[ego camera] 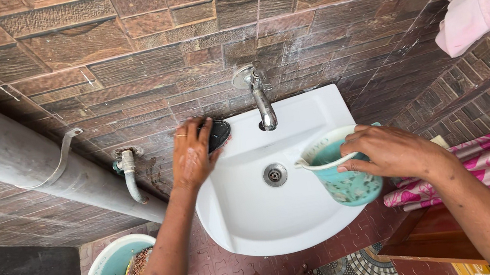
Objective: The person scrubs the underside of a wall-mounted sink and the connected drain pipe with a brush, then rinses the brush and a mug under running water in the sink. The person also wipes the sink basin with their hand.
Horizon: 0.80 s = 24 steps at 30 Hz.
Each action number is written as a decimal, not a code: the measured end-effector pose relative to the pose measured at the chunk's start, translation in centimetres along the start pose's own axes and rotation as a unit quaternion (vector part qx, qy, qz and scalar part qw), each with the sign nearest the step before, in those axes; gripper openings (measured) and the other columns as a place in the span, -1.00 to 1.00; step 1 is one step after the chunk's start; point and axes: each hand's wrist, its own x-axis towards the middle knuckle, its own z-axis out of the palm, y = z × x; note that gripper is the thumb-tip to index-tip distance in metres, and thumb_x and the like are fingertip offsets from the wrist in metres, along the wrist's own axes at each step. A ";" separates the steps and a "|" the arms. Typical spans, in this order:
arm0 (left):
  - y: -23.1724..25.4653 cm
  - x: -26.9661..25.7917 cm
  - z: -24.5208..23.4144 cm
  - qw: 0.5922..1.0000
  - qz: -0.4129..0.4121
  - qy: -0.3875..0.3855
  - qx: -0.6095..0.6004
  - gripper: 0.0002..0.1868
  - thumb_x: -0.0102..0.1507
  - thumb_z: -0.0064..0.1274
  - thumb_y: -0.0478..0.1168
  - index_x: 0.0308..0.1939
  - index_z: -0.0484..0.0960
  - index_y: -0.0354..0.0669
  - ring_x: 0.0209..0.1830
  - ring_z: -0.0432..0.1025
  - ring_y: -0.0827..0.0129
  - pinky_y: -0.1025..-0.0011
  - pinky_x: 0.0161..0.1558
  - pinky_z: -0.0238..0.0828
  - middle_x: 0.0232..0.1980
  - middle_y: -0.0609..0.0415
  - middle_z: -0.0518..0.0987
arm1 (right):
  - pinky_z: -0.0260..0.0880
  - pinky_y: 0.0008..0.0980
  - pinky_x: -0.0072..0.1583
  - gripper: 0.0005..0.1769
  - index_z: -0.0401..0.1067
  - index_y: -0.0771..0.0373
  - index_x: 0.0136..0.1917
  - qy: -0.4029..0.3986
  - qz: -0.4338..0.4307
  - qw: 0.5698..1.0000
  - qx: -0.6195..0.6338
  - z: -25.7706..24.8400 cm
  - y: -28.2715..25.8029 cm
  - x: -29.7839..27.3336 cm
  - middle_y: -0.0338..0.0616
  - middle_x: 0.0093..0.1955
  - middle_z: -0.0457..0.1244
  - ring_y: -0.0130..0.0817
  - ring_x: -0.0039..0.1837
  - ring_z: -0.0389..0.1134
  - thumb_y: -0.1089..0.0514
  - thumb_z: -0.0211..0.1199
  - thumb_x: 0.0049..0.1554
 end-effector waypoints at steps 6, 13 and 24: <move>4.5 -1.0 9.7 0.992 0.117 -0.051 -0.022 -0.44 0.38 -0.14 -0.24 0.48 0.37 -0.28 0.60 0.10 0.08 0.18 0.61 -0.09 0.57 -0.17 0.23 | 0.48 -0.15 0.10 -0.59 0.57 0.07 0.06 0.000 -0.006 0.999 -0.043 -1.0 -1.5 1.5 -0.21 -0.16 0.41 -0.33 0.05 0.38 -0.19 0.30 0.07; 10.7 2.9 10.5 0.963 -0.007 -0.268 -0.003 -0.37 0.40 -0.18 0.03 0.45 0.21 -0.28 0.66 -0.42 -0.06 -0.02 0.56 -0.54 0.63 -0.34 -0.18 | 0.43 -0.17 0.13 -0.64 0.58 0.08 -0.11 0.006 -0.079 0.997 -0.001 -1.5 -1.7 0.0 -0.28 -0.14 0.40 -0.35 0.03 0.33 -0.20 0.35 -0.02; 10.6 5.6 4.2 0.548 -0.272 -0.069 -0.788 -0.71 0.41 -0.34 -0.10 0.08 0.46 -0.05 0.01 0.56 0.33 0.27 0.17 0.43 0.11 0.00 0.67 | 0.53 -0.21 0.04 -0.55 0.55 -0.03 0.16 -0.059 -0.047 0.996 -0.046 -6.3 -2.1 -1.0 -0.14 0.05 0.37 -0.30 0.07 0.44 -0.21 0.27 0.06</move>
